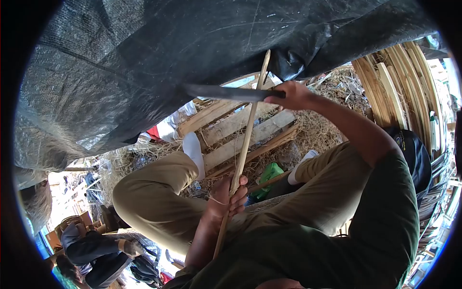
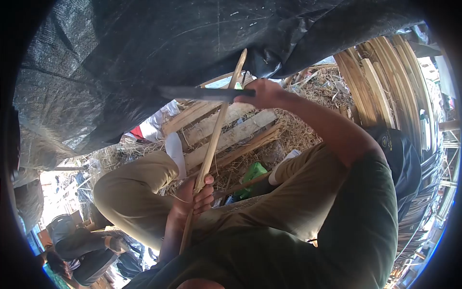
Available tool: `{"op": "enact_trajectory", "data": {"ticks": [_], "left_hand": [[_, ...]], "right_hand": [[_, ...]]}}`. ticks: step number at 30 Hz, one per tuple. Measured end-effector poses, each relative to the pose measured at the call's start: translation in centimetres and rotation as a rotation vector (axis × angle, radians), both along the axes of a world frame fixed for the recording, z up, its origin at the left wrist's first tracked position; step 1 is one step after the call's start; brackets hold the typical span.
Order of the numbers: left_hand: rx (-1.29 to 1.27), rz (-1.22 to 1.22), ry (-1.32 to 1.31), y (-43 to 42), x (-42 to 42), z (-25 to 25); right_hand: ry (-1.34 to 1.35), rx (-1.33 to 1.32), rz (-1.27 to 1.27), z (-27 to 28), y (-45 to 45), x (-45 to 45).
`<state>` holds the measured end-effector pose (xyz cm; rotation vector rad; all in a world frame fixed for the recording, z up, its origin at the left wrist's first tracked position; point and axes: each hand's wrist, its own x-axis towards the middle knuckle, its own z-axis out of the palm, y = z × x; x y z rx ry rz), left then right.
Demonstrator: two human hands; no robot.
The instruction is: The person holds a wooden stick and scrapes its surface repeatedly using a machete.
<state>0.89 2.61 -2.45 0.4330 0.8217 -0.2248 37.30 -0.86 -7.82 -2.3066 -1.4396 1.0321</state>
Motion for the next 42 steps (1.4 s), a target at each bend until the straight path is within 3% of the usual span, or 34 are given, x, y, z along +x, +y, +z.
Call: {"op": "enact_trajectory", "data": {"ticks": [2,6,7,8,10,11,14,16,17,18,20,22,24,26,27,31,32,34,35,36,38,42], "left_hand": [[0.005,0.009,0.007,0.0,0.1,0.2],[-0.007,-0.006,-0.005,0.4,0.5,0.5],[-0.012,0.005,0.001,0.2,0.5,0.5],[-0.014,0.015,0.006,0.2,0.5,0.6],[-0.005,0.002,0.032,0.3,0.5,0.9],[0.001,0.0,0.039,0.2,0.8,1.0],[0.001,-0.004,0.046,-0.1,0.9,1.3],[-0.018,-0.001,0.018,0.4,0.9,1.1],[-0.048,0.012,-0.001,0.4,0.5,0.9],[-0.078,0.022,-0.019,0.3,0.4,0.7],[-0.037,0.0,0.049,0.0,0.9,1.0],[0.006,0.002,0.063,-0.2,1.1,1.1],[0.038,-0.017,0.054,-0.1,1.0,1.1],[-0.022,-0.007,0.001,0.1,0.4,0.8],[-0.05,-0.003,-0.029,0.1,0.5,0.7],[-0.002,-0.012,0.035,-0.2,0.9,1.1],[0.013,-0.012,0.044,-0.3,0.9,1.3],[0.019,-0.009,0.035,-0.2,0.9,1.3],[0.004,0.004,0.02,-0.3,0.6,1.2],[-0.014,0.018,0.012,-0.6,0.5,1.0],[-0.037,-0.005,-0.002,-0.3,0.9,0.5],[0.055,-0.023,0.039,-0.7,0.6,0.9]], "right_hand": [[-0.202,0.063,-0.004,-1.3,-0.2,2.3],[-0.041,0.021,-0.07,0.6,-0.6,-1.0],[-0.102,0.027,0.018,0.3,-0.6,-3.2],[-0.174,0.28,0.07,-1.3,-1.4,-4.6],[-0.025,-0.033,-0.016,2.3,-0.7,-4.5],[-0.217,0.262,0.036,0.0,-1.1,-3.3],[-0.113,0.164,-0.054,1.1,-0.9,-0.6],[-0.029,-0.001,-0.084,2.5,-0.6,-3.8],[-0.192,0.311,0.077,-0.2,-1.8,-5.3],[-0.231,0.405,0.097,0.2,-2.0,-5.7],[-0.107,0.104,0.033,1.9,-1.3,-4.4],[-0.199,0.238,0.033,1.1,-0.9,-2.4],[-0.145,0.182,-0.027,0.8,-0.9,-1.9],[-0.007,-0.059,0.009,4.3,-0.8,-6.5],[-0.251,0.588,0.07,-0.1,-2.4,-7.1],[-0.261,0.268,0.026,0.8,-1.4,-3.6],[-0.075,0.199,-0.058,1.1,-1.2,-2.5],[-0.286,0.22,0.059,1.6,-1.2,-4.5],[-0.022,-0.027,0.021,2.9,-1.2,-6.4],[-0.208,0.413,0.09,1.9,-2.1,-9.1],[-0.095,0.134,0.039,2.0,-2.1,-7.9],[-0.065,0.145,-0.048,2.1,-1.0,-4.0]]}}
